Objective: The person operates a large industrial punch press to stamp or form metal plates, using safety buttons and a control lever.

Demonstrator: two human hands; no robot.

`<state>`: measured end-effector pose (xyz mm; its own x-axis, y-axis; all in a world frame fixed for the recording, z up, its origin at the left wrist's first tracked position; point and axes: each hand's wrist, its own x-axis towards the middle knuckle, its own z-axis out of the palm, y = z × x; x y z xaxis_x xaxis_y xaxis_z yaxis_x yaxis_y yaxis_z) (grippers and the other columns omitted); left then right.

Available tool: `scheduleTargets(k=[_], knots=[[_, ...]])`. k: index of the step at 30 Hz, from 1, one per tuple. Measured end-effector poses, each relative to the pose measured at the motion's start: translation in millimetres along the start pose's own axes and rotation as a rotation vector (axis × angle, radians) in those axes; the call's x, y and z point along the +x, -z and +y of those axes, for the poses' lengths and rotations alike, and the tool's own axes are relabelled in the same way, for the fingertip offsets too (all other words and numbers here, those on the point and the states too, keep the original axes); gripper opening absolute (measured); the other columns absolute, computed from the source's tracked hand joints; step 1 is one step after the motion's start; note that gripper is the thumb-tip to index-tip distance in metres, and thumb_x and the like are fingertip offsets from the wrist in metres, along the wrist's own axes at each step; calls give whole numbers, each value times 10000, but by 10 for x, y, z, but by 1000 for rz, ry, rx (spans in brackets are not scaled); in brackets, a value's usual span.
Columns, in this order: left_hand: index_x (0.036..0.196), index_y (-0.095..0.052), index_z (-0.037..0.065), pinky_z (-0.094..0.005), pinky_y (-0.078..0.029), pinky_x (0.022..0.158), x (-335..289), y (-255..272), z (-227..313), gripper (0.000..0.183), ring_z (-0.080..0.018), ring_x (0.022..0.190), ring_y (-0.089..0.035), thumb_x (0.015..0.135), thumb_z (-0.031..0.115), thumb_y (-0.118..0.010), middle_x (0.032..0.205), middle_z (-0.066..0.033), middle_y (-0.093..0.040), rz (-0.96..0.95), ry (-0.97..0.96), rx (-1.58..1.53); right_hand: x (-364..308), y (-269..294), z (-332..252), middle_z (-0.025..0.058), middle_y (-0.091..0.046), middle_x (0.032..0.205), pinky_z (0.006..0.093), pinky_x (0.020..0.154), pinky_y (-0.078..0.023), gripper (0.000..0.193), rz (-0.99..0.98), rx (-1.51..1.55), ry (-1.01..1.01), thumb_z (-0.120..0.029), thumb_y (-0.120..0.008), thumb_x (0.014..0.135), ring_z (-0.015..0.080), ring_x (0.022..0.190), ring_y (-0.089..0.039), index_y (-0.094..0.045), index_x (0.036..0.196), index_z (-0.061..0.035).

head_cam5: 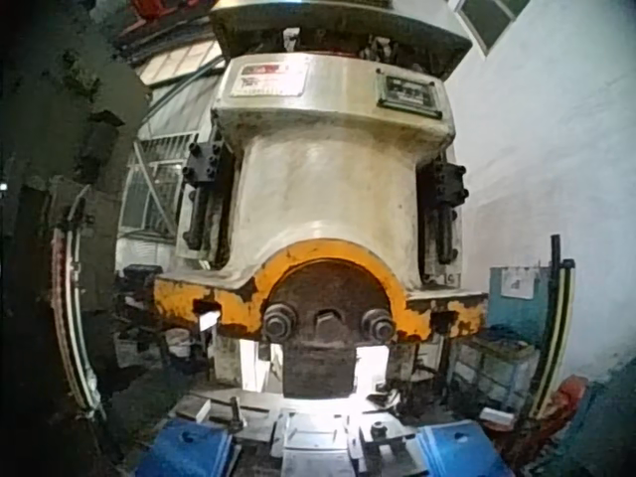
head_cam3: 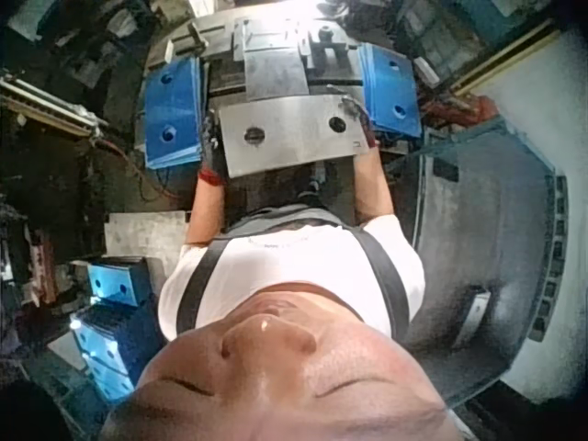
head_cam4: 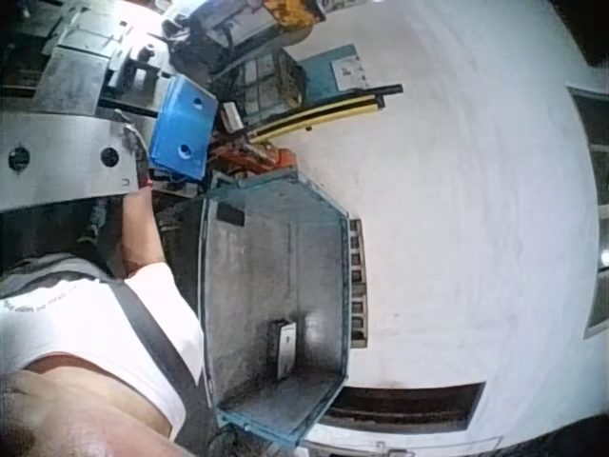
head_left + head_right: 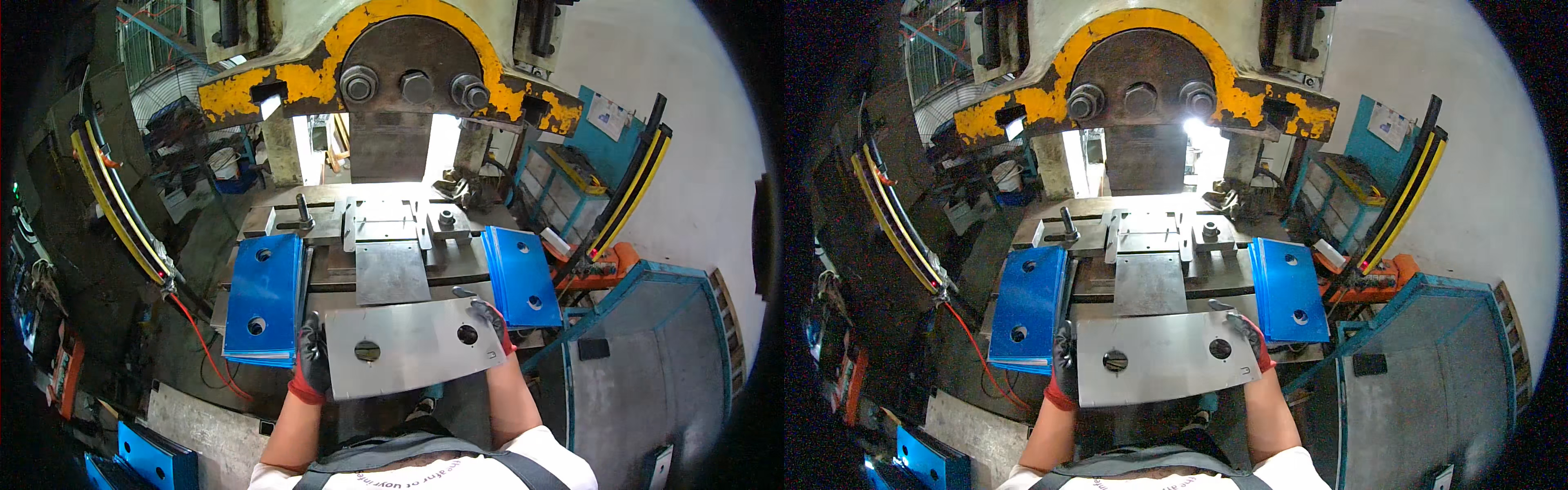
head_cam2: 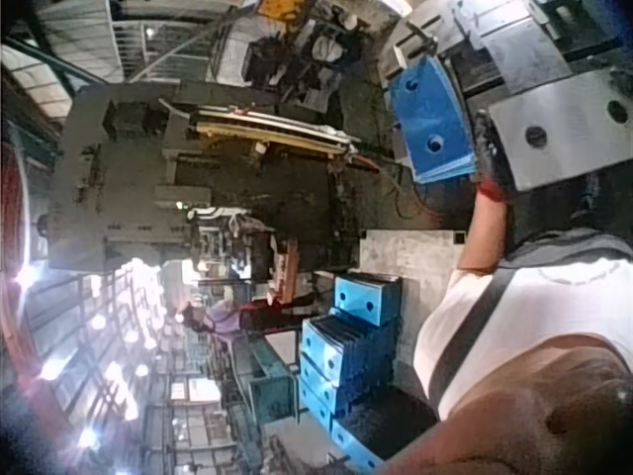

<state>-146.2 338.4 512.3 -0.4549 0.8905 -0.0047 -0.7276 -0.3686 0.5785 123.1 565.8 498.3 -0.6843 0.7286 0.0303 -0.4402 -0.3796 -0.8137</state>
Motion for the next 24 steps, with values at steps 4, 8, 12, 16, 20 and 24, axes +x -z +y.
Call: scheduleTargets(k=[4,8,12,16,20,24], knots=[[1202,-564,-31,-395,-481,934,58,-56,-28,549,-228,1028,-626,1006,447,-375,1157,-156,-635,11,-70,113,-46,-103,83,109,-569,1262,349,925,-476,500,37,258,134,-245,-559,931,192,1068,-589,-464,1368,-22],[1278,-504,-20,-389,-461,967,-13,-62,-157,469,-226,1080,-605,1019,358,-403,1225,-138,-589,-149,4,370,-121,-403,324,118,-473,1369,384,1006,-441,443,324,-57,388,-264,-460,989,236,1198,-520,-444,1362,-26],[1329,-454,-26,-357,-393,1036,-11,-145,-307,424,-213,1164,-548,987,220,-499,1270,-122,-563,-211,-104,490,-467,-536,668,100,-518,1327,348,998,-449,408,244,87,156,-156,-475,981,216,1195,-526,-445,1366,-21],[1362,-407,-22,-327,-374,1039,-26,-132,-174,504,-183,1180,-520,908,68,-606,1302,-97,-536,-179,-204,693,-492,-690,727,47,-578,1239,284,954,-446,424,91,-123,204,-91,-569,942,136,1081,-562,-468,1348,-20],[1364,-399,-30,-311,-402,1008,-45,-134,-181,584,-149,1157,-520,857,46,-678,1290,-91,-539,-188,-155,696,-389,-304,847,58,-597,1218,275,933,-457,449,106,-195,146,-44,-568,927,122,1041,-579,-458,1361,-22],[1341,-448,-7,-326,-421,990,-17,-135,-103,589,-183,1155,-549,823,83,-713,1264,-104,-579,-164,-225,881,-238,-425,590,53,-628,1131,256,921,-444,396,164,-531,183,-20,-614,881,112,1030,-569,-533,1268,-6]])
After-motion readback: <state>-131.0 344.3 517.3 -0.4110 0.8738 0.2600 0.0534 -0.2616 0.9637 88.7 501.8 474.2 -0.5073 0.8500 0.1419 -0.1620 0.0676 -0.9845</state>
